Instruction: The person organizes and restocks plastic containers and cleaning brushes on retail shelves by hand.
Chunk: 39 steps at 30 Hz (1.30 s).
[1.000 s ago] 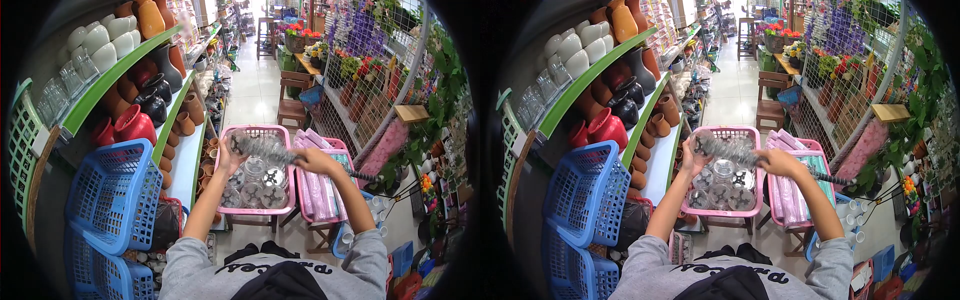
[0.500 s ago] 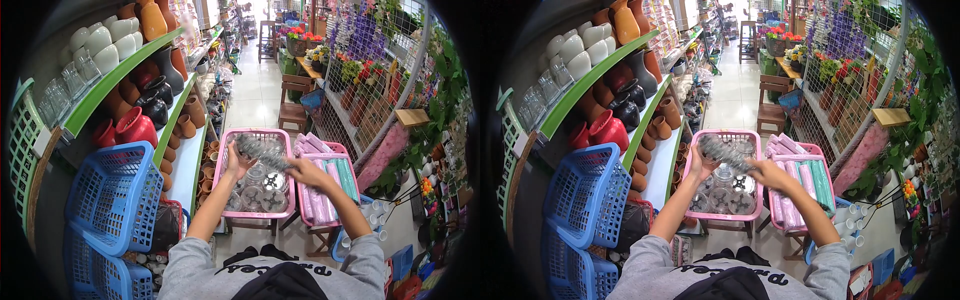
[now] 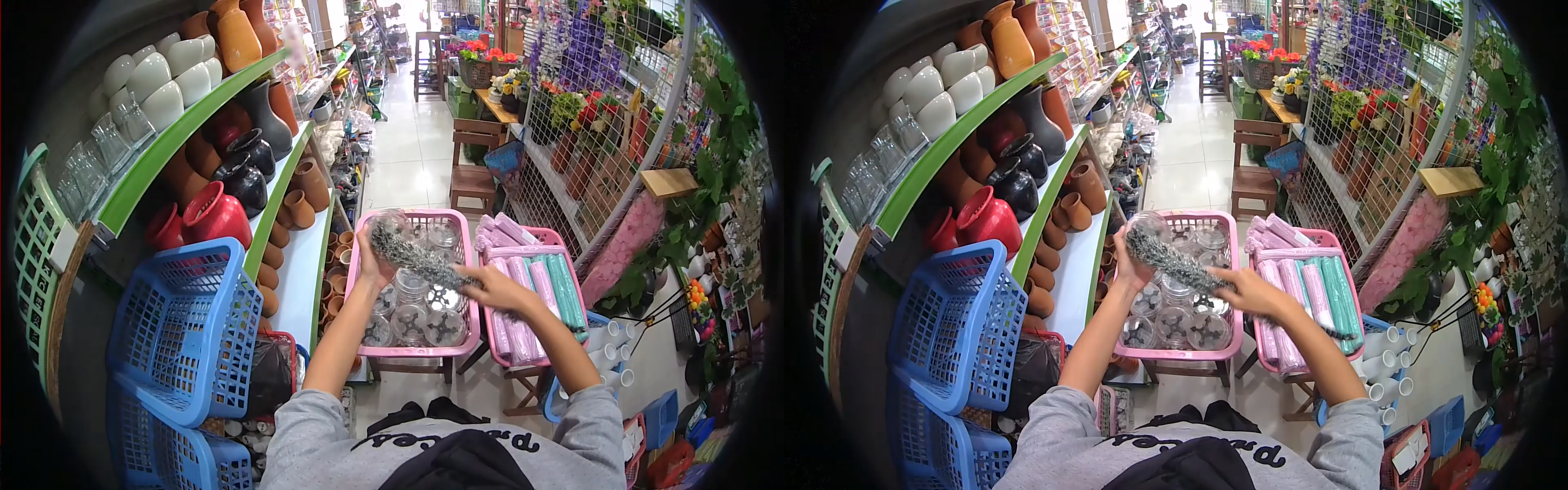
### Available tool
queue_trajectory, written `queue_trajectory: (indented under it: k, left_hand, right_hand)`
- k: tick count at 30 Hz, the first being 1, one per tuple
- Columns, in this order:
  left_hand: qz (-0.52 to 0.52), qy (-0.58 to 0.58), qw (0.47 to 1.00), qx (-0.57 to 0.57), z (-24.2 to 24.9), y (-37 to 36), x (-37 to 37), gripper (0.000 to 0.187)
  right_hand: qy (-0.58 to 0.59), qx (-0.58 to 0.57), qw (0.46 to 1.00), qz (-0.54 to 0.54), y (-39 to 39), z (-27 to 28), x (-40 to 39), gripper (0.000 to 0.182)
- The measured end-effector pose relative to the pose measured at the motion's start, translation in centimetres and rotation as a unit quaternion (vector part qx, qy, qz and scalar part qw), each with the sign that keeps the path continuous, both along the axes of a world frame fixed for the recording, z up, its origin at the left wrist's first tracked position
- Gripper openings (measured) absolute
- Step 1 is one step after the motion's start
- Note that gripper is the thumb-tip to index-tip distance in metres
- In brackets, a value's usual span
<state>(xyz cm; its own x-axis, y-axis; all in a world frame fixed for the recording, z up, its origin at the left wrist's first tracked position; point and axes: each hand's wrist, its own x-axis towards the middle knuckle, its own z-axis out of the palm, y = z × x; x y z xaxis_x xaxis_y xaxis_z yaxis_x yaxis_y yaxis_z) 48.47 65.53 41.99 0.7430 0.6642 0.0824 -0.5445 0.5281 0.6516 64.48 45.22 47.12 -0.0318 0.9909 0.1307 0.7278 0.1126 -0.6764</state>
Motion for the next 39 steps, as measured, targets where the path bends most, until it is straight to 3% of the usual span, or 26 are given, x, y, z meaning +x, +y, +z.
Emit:
queue_trajectory:
  k: [3,4,8,11,13,15,17,19,21,23,26,30,39]
  left_hand:
    - [0.010,0.020,0.999,0.041,0.0,0.6,-0.5,0.059]
    - [0.008,0.051,0.999,-0.008,0.0,0.4,-0.7,0.059]
    - [0.024,0.086,0.996,-0.009,-0.6,0.2,-0.4,0.060]
    - [0.108,0.105,0.987,-0.061,1.1,-0.5,-0.6,0.060]
    - [0.062,0.079,0.995,-0.003,-1.3,1.4,-0.4,0.058]
    - [0.127,0.219,0.956,0.147,-3.0,1.7,0.7,0.064]
    - [0.159,0.269,0.926,0.211,-6.3,1.8,3.0,0.075]
    - [0.201,0.365,0.803,0.426,-7.6,0.1,5.3,0.088]
    - [0.196,0.388,0.755,0.491,-7.6,-1.9,6.9,0.096]
    - [0.159,0.385,0.769,0.485,-7.2,-3.5,8.0,0.095]
    - [0.153,0.390,0.720,0.552,-8.4,-4.5,9.4,0.096]
    - [0.150,0.379,0.693,0.594,-9.8,-4.9,9.7,0.100]
    - [0.126,0.388,0.697,0.590,-9.1,-5.5,9.0,0.108]
  right_hand:
    - [-0.027,0.047,0.998,0.022,0.0,-2.4,2.3,0.045]
    - [-0.046,-0.039,0.998,-0.012,-0.3,-0.8,2.5,0.046]
    - [-0.061,-0.047,0.996,-0.048,-1.1,-1.7,4.0,0.046]
    - [-0.160,0.039,0.979,-0.124,-2.5,-4.1,6.8,0.046]
    - [-0.072,-0.021,0.977,-0.199,-3.5,-5.1,8.5,0.047]
    - [-0.013,-0.025,0.977,-0.212,-3.8,-5.5,8.6,0.048]
    - [0.003,0.091,0.965,-0.245,-3.5,-5.8,7.6,0.047]
    - [0.021,0.078,0.963,-0.256,-3.4,-5.2,6.9,0.046]
    - [0.040,0.088,0.958,-0.270,-3.4,-5.3,6.8,0.046]
    - [0.032,0.099,0.957,-0.271,-3.6,-5.8,6.8,0.046]
    - [0.071,0.045,0.959,-0.270,-4.2,-6.1,6.4,0.047]
    - [0.075,0.077,0.960,-0.260,-4.6,-8.1,6.7,0.047]
    - [0.119,0.011,0.962,-0.244,-3.8,-6.4,5.5,0.047]
